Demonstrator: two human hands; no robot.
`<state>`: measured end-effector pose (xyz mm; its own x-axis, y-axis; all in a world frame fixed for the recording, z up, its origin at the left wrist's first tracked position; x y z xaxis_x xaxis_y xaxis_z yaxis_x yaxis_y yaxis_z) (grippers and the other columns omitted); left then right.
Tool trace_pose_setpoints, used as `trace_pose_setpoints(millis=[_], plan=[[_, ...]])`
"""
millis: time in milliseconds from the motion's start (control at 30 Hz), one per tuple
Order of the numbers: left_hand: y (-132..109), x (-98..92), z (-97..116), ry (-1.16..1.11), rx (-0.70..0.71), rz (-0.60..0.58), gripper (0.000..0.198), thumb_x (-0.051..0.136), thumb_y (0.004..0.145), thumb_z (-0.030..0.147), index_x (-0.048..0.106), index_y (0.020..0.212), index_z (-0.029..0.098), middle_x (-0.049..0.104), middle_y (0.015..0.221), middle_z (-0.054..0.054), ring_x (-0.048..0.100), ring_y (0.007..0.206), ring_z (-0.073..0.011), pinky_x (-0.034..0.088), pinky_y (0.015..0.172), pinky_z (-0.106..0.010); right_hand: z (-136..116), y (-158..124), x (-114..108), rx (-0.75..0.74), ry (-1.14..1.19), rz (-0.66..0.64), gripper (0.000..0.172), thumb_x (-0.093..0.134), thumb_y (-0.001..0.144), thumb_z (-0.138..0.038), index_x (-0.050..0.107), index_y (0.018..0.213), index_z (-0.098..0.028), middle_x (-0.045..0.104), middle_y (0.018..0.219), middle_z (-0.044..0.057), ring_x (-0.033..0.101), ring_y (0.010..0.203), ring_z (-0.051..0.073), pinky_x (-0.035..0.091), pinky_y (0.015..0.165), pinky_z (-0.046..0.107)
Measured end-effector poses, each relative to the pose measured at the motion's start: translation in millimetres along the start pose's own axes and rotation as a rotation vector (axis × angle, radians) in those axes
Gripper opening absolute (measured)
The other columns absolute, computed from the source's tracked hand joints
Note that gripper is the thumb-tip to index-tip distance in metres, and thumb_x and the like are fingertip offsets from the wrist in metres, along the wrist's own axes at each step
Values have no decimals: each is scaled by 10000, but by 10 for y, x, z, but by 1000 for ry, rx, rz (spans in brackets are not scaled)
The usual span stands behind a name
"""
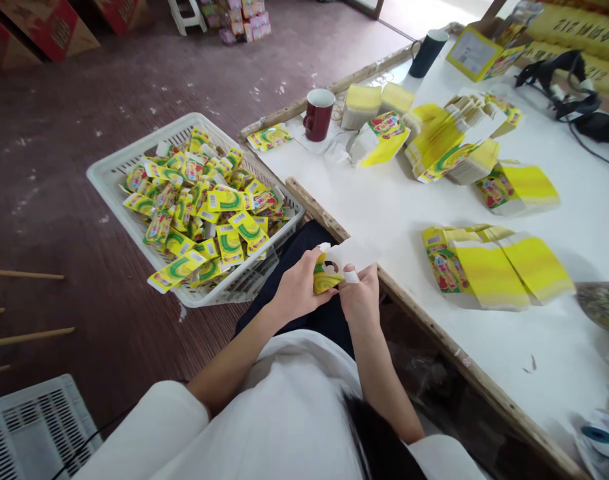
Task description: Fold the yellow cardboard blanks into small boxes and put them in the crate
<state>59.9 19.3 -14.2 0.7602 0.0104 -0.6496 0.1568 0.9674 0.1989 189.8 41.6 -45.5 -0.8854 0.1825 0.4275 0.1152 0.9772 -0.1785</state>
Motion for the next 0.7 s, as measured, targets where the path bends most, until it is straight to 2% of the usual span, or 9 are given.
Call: trace_pose_setpoints(millis=[67,133,200,267,367,433,500,600,700], plan=[[5,-33,64,22,86,35,841,780,804,333,272,1464,217,616,1268,-138,690,1143,-304,586,908,-402,-57,-15,50,-46,53,1,890,861,711,-497,430,1446,-242,675,1333,121,712,1091,259,575,989,443],[5,-67,120,50,159,65,758,742,829,304,295,1434,222,612,1232,-125,692,1113,-293,586,881,-386,-28,-12,134,-18,48,-72,859,869,701,-519,501,1422,-228,706,1294,123,722,1074,271,574,995,454],[2,-77,160,73,206,69,669,719,823,246,339,1373,241,612,1195,-100,694,1090,-280,580,869,-373,62,-8,204,49,-15,-179,784,847,724,-563,587,1373,-207,723,1283,136,712,1129,296,546,1047,482],[5,-57,164,76,212,42,628,708,796,204,366,1320,257,613,1161,-76,700,1056,-268,576,851,-361,106,-8,202,52,-108,-244,710,783,789,-612,634,1353,-208,709,1331,139,676,1227,312,504,1109,503],[32,26,55,50,114,-35,666,707,764,208,350,1322,272,616,1169,-63,709,1012,-260,576,781,-342,24,-56,202,-103,-299,-328,651,674,899,-600,601,1428,-229,640,1452,132,620,1329,309,478,1150,489],[46,102,-49,39,28,-83,704,708,762,228,328,1353,267,605,1224,-83,709,999,-258,578,756,-342,-36,-142,271,-237,-477,-419,613,663,935,-490,558,1485,-239,567,1538,131,580,1383,302,487,1150,459],[54,153,-114,52,-13,-98,676,696,782,241,341,1357,249,567,1293,-120,693,1055,-266,587,813,-369,-58,-217,331,-351,-659,-482,537,633,954,-325,571,1483,-258,515,1588,111,534,1434,283,487,1156,426],[55,101,-142,83,-19,-30,675,712,759,232,370,1339,205,520,1354,-173,627,1215,-316,571,947,-449,-99,-204,281,-464,-812,-427,501,508,969,-170,615,1448,-275,527,1580,84,526,1446,245,473,1174,408],[42,-39,-170,114,-39,34,674,737,713,181,421,1308,190,601,1290,-155,635,1211,-338,556,985,-500,-133,-122,174,-509,-885,-352,532,459,983,-163,568,1494,-267,485,1611,96,494,1473,252,471,1175,422]])
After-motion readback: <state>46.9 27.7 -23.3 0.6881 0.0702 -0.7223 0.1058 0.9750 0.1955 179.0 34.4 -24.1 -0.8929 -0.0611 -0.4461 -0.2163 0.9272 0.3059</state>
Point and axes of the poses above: each hand's wrist, its own y-axis towards the middle knuckle, its own x-axis out of the palm, z = x × y, the point moved 10 cm from there along y, towards the middle knuckle
